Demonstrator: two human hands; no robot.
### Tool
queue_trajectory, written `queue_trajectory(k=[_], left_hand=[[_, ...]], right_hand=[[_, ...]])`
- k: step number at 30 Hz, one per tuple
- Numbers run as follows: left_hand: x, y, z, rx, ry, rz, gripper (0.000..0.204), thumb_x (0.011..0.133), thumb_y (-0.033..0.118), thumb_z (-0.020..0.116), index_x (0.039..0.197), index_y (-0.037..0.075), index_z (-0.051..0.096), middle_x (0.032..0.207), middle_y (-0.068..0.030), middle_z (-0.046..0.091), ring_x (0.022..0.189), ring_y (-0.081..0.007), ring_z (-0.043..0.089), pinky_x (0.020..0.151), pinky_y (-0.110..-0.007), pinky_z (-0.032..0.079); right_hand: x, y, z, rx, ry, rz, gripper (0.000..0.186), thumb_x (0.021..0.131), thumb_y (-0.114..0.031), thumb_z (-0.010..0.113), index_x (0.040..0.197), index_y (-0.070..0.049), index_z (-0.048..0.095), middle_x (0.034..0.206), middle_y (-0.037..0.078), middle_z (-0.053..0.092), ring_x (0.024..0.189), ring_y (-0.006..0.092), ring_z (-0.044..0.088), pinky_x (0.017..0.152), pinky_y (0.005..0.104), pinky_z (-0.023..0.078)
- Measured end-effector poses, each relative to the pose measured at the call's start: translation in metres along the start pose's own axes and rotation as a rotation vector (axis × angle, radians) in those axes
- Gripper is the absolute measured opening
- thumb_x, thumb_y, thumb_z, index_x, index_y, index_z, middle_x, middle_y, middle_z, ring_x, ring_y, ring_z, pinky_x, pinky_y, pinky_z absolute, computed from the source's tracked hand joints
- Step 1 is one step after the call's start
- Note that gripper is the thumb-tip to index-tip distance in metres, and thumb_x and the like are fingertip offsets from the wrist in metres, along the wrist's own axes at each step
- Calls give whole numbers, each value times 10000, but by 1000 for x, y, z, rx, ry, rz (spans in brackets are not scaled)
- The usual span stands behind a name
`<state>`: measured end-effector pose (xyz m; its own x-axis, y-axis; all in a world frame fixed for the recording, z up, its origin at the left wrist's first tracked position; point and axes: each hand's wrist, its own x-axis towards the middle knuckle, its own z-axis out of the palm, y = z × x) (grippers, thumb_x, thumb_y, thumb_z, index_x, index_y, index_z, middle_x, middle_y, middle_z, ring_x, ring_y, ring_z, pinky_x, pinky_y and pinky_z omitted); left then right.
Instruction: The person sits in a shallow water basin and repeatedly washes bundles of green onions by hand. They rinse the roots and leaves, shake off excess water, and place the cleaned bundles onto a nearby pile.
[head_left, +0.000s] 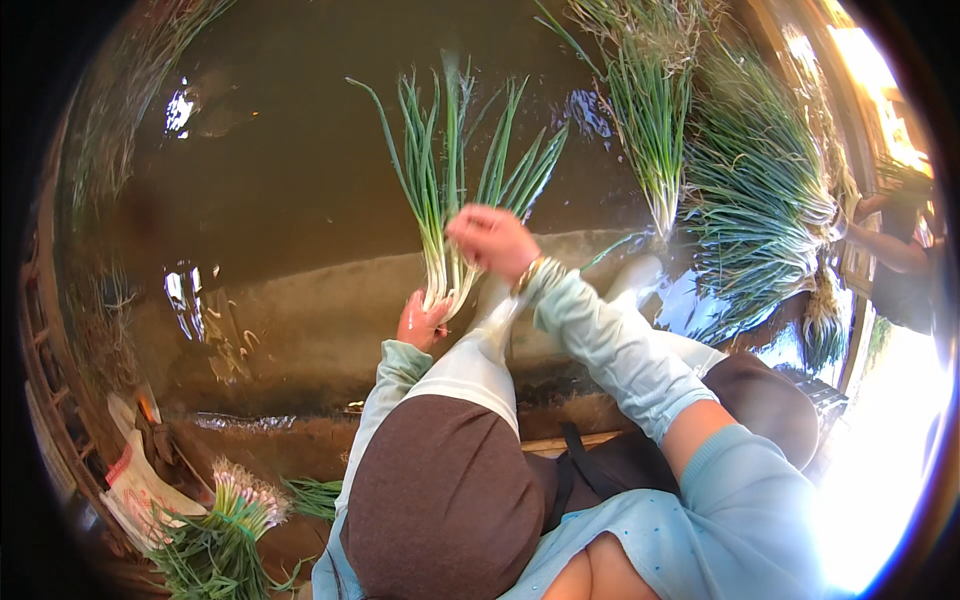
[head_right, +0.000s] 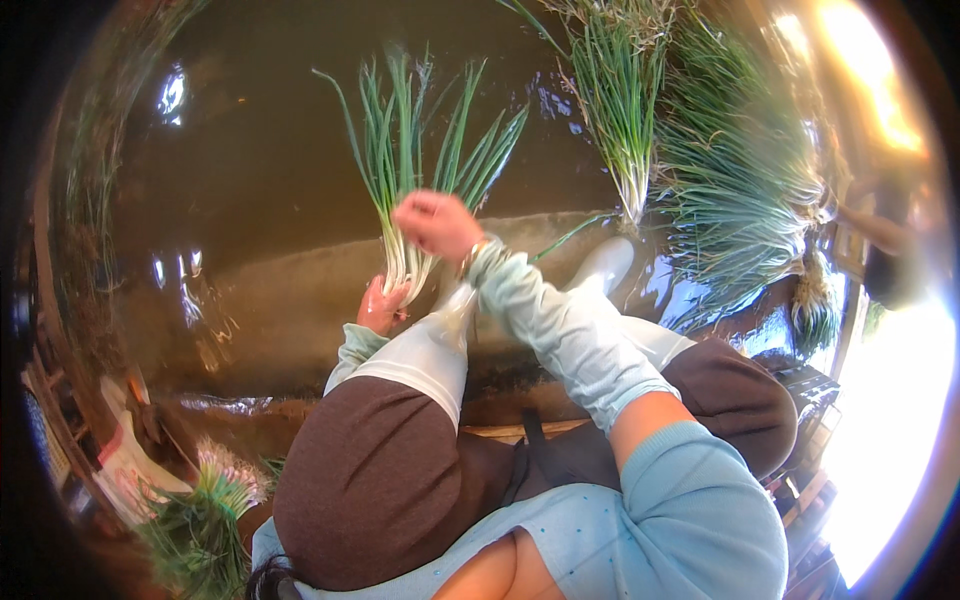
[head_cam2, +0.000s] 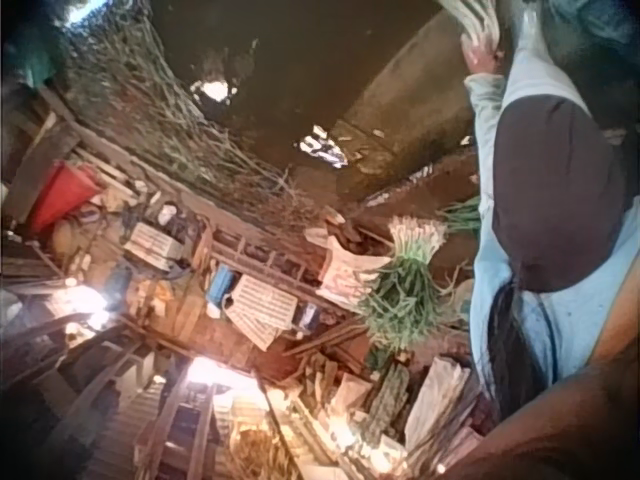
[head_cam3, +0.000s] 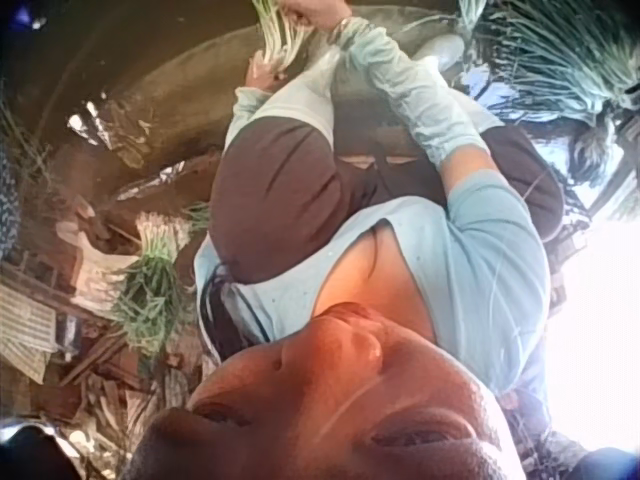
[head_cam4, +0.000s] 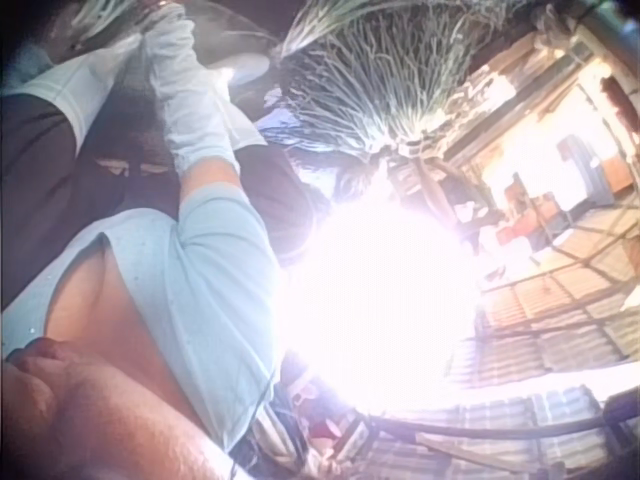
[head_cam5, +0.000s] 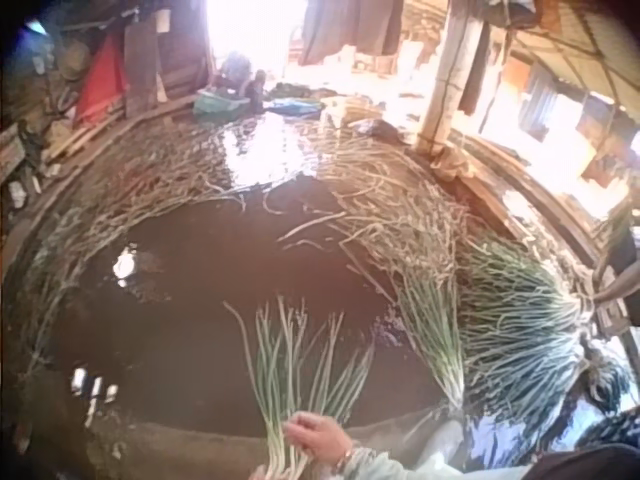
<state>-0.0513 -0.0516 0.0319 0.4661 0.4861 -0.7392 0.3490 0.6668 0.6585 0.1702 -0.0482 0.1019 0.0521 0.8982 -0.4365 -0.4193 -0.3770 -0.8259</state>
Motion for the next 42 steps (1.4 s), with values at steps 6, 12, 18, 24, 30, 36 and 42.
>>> queue_trajectory(k=[6, 12, 18, 24, 30, 36, 42], left_hand=[[-6, -7, -5, 31, -24, -21, 315, 838, 284, 671, 939, 35, 506, 661, -40, 555, 450, -95, 501, 386, -232, 375], [-10, -15, -17, 90, -91, -31, 323, 843, 287, 661, 980, 25, 530, 655, -33, 560, 465, -97, 505, 407, -232, 380], [-15, -17, -17, 77, -90, -12, 336, 846, 282, 652, 1023, 21, 538, 672, -30, 569, 474, -96, 508, 422, -235, 388], [-21, -20, -25, 32, -138, -86, 326, 858, 277, 646, 1073, 53, 547, 668, -5, 545, 487, -79, 493, 436, -232, 392], [-25, -33, -41, 13, -150, -175, 281, 861, 293, 634, 1024, 68, 591, 598, -1, 534, 492, -80, 490, 457, -227, 380], [-31, -42, -59, 131, -159, -206, 321, 860, 330, 633, 1012, 49, 605, 611, -22, 572, 498, -90, 491, 480, -228, 380], [-39, -35, -68, 248, -151, -276, 412, 861, 351, 640, 1116, 35, 570, 634, -34, 577, 525, -96, 493, 481, -231, 373]], right_hand=[[55, -89, -66, 8, 398, -237, 146, 923, -191, 592, 865, -58, 610, 635, -19, 558, 493, 29, 461, 425, 154, 338], [92, -147, -118, -457, 507, -596, 180, 936, -166, 548, 1020, -46, 654, 738, 23, 623, 577, 50, 526, 503, 186, 423], [140, -88, -95, -1571, 169, -363, 252, 904, -242, 487, 1057, -124, 649, 989, 127, 673, 945, 307, 637, 831, 425, 503], [146, -51, -97, -1715, 139, -99, 207, 842, -183, 511, 974, -94, 645, 942, 148, 668, 919, 325, 635, 792, 429, 503], [133, -57, -135, -1026, 480, -128, 244, 809, -201, 546, 966, -65, 675, 791, 138, 681, 678, 259, 663, 652, 367, 521], [91, -79, -183, -904, 745, -363, 176, 841, -200, 559, 918, -76, 656, 746, 107, 673, 648, 211, 651, 625, 315, 507], [64, -34, -181, -1355, 241, -437, 231, 907, -256, 543, 1062, -104, 621, 981, 110, 654, 888, 322, 623, 767, 379, 504]])
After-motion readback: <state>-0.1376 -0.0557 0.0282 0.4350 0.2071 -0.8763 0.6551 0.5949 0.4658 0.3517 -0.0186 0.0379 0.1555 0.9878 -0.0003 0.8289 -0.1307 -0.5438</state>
